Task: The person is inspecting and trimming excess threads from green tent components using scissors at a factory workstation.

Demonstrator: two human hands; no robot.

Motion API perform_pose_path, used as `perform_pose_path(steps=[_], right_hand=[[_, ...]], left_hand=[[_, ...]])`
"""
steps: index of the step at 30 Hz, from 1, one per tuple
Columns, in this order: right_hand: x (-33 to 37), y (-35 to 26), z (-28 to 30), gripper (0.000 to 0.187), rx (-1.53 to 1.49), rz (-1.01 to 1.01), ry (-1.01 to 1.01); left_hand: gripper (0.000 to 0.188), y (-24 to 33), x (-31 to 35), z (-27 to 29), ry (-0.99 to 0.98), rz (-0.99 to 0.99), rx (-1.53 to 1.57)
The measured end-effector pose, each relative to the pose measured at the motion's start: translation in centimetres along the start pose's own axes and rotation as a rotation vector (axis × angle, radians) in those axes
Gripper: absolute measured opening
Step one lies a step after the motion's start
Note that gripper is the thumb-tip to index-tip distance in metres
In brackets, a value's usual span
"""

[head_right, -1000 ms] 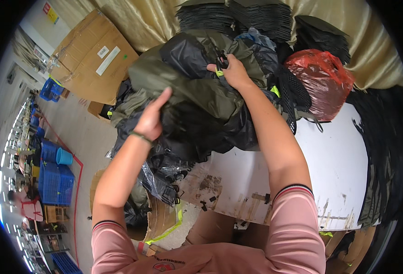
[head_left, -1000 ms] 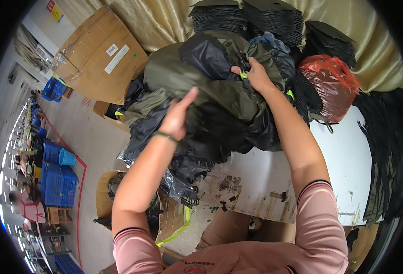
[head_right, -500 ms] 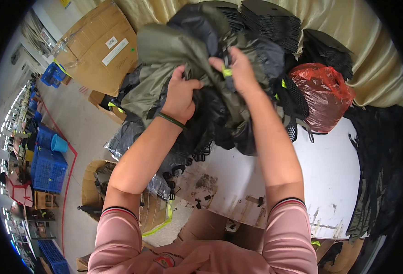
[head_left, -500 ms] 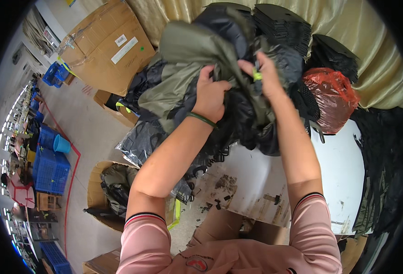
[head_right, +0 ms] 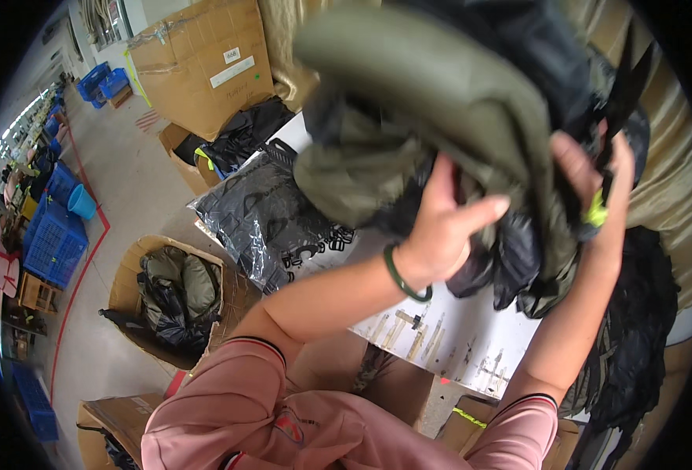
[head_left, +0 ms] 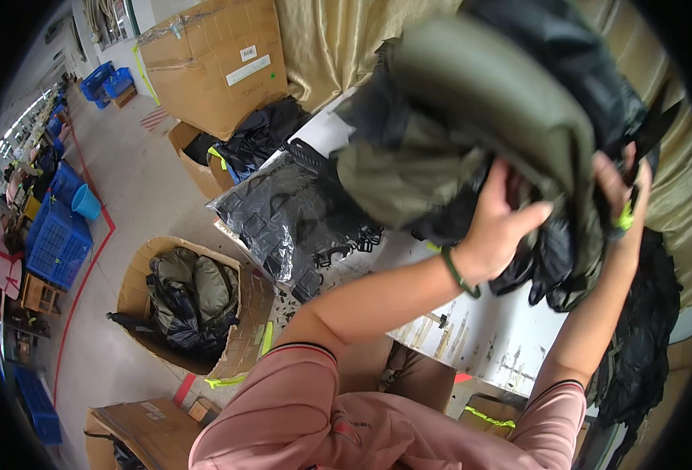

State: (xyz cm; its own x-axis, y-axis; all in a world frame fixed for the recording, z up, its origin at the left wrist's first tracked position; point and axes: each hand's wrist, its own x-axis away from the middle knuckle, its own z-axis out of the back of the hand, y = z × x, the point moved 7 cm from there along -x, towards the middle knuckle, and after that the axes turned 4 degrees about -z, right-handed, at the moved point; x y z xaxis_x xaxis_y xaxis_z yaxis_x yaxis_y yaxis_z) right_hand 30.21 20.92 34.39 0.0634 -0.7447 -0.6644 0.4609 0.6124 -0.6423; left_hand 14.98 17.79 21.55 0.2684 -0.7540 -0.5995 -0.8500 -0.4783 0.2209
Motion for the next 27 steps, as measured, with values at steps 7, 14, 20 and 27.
perform_pose_path(steps=[7,14,20,27], right_hand=[[15.2,14.3,-8.3,0.035,-0.057,-0.244,-0.358],[16.5,14.9,1.6,0.033,-0.486,-0.302,0.137],[15.5,1.7,16.0,0.029,-0.302,-0.133,0.428],[20.3,-8.0,16.7,0.036,-0.156,0.045,0.010]], left_hand=[[0.056,-7.0,16.7,12.2,0.422,0.323,-0.449],[0.045,-12.1,13.8,19.3,0.486,0.527,-0.577],[0.029,-14.3,8.9,18.9,0.386,0.926,-0.350],[0.074,-3.9,15.6,10.0,-0.069,0.857,-0.529]])
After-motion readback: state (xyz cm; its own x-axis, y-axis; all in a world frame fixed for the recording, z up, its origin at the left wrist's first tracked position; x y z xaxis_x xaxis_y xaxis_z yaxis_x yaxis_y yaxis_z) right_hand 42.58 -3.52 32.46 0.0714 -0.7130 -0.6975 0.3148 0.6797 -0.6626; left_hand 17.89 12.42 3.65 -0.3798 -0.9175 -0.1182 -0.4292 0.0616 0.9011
